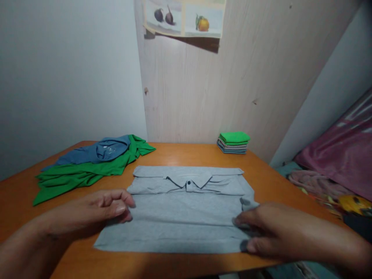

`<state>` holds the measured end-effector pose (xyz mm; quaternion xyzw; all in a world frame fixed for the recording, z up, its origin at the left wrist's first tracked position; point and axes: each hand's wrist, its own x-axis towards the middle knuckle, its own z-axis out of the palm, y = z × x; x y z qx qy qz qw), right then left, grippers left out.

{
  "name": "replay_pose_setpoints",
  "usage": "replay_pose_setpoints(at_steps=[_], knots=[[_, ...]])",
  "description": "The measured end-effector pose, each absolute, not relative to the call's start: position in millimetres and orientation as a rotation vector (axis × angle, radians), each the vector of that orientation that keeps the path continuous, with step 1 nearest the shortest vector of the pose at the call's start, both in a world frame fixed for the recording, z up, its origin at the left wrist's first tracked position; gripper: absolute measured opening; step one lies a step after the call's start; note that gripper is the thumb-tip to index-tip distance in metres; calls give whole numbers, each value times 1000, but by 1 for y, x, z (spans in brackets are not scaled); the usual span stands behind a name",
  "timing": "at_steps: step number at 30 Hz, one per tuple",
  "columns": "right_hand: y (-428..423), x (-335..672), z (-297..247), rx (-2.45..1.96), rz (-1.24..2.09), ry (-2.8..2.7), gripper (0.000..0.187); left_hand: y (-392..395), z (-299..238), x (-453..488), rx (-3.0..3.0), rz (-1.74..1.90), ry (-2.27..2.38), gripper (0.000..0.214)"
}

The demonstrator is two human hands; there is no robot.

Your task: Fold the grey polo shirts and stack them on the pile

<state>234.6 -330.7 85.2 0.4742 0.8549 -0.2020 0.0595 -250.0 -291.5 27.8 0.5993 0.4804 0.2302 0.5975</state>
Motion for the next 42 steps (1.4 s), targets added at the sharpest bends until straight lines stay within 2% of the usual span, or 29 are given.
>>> replay_pose_setpoints(at_steps=[4,7,10,13,18,22,27,33,37,42], knots=[[-303,228,100,1502,-867,2683,40,-268,37,-221,1501,786,1265,39],[-261,220,96,1586,-867,2837,43,-238,34,-195,1624,875,1303,40],[-213,216,79,1801,-787,2840,42,-207,26,-171,1824,801,1454,41],[-178,215,60,2049,-878,2690,36,-185,21,-151,1960,701,1678,37],[-157,206,38,2200,-975,2441,32,-170,24,-136,1819,447,1910,47],[-155,199,30,2249,-1188,2296,31,-168,26,-135,1700,366,1851,48],[-149,197,26,2258,-1267,2139,32,-172,19,-134,1610,483,1680,32],[-157,193,22,2164,-1417,2317,18,-186,24,-138,1637,690,1418,23],[-158,198,25,2147,-1391,2568,11,-189,36,-140,1616,831,1232,28],[-147,203,13,2311,-1175,2731,8,-170,19,-133,1716,979,1352,25]])
